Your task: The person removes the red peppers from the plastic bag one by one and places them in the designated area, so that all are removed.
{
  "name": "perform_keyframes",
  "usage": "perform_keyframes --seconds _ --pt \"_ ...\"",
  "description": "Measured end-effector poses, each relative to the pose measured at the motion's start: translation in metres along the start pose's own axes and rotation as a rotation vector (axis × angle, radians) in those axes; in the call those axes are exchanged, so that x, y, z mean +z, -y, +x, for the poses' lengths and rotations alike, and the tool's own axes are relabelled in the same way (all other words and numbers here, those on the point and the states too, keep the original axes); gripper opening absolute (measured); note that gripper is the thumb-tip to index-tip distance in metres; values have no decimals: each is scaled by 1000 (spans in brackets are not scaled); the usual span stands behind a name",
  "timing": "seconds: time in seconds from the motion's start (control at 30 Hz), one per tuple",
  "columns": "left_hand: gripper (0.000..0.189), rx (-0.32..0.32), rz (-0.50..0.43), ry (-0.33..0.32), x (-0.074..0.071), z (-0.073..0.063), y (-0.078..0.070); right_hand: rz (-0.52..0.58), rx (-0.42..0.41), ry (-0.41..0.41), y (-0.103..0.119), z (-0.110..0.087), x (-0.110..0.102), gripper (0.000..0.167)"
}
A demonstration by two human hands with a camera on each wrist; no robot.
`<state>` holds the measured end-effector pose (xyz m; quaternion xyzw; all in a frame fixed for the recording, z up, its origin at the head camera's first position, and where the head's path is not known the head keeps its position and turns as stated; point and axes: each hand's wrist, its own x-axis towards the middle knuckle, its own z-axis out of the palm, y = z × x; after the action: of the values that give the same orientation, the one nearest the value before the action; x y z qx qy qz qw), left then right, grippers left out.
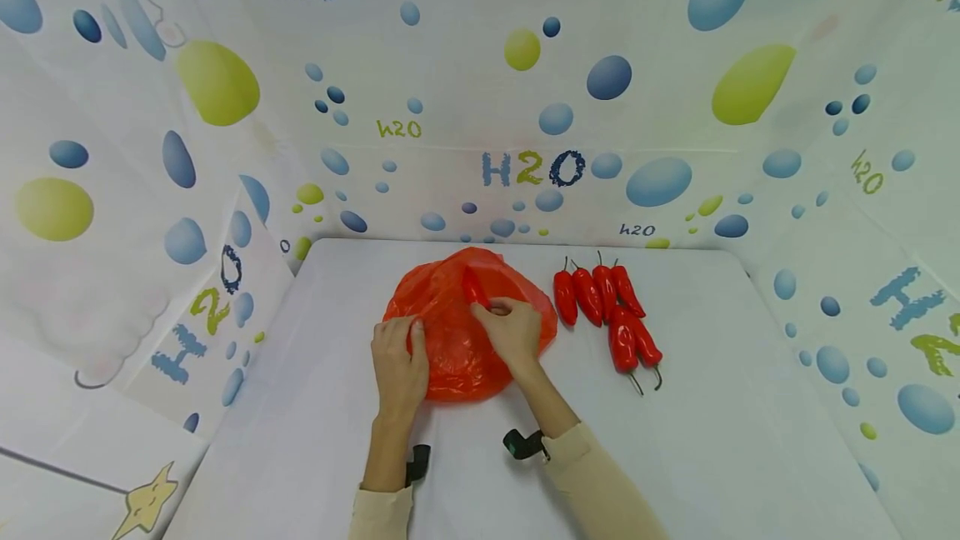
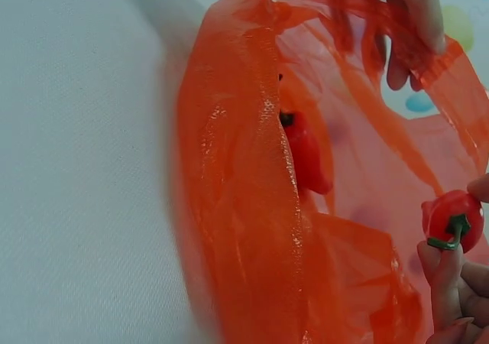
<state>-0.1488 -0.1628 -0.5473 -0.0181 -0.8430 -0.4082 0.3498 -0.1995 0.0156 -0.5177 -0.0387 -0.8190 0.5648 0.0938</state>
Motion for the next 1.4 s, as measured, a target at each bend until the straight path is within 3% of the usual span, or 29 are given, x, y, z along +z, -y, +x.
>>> perform_keyframes --seconds 0.53,0.73,1.4 --pt "21 -1 1 6 1 0 0 49 4 -33 -2 -13 -20 37" --pt "24 -18 2 21 1 -1 -1 94 59 -43 -5 -20 -27 38" --pt "23 -10 3 17 2 -1 0 95 88 -132 -24 -39 -55 39"
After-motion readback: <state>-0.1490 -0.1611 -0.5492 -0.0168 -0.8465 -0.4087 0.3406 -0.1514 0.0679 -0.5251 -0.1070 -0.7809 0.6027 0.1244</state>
